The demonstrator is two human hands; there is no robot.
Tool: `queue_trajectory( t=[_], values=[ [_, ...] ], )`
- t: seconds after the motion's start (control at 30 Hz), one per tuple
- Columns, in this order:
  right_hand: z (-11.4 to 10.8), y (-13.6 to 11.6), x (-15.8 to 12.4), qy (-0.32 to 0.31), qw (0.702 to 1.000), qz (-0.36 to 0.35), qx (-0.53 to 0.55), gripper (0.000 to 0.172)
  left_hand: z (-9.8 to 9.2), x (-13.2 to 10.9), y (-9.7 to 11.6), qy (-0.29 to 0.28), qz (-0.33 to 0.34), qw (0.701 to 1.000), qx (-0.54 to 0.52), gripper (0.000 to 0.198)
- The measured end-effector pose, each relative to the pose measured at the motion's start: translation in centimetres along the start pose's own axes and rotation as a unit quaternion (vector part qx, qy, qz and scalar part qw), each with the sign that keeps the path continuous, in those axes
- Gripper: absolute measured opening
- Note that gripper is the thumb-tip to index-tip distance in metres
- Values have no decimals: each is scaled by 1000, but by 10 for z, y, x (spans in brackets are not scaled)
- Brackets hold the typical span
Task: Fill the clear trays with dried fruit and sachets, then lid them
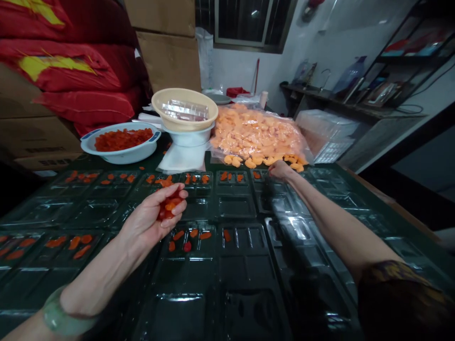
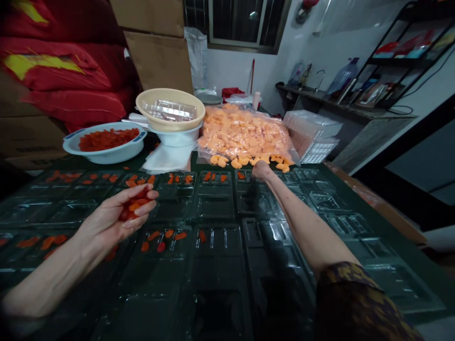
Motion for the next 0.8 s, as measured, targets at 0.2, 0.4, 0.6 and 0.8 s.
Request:
queue_trajectory(
  t=[0.2,0.4,0.6,0.8],
  values=[
    [-5,3,3,38,996,1,-75,23,4,1,-4,3,-15,1000,-6,8],
    [0,-2,-3,10,996,-31,-82,16,8,0,-5,5,-29,1000,-7,9],
    [-9,-1,-10,-56,996,-26,-68,20,5,-1,-4,-5,-34,999,-5,8],
    [-4,-1,-9,-12,999,-14,-48,20,6,-4,-4,-6,-28,1000,-8,11]
  ],
)
Point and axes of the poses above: each hand's wrist, its own x-axis towards the middle knuckle, its own z-axis out of the palm, y = z × x, the point moved 2 cm from there along x, towards the middle knuckle, and after that the axes turned 15 degrees about z, right-handed, at the moved point
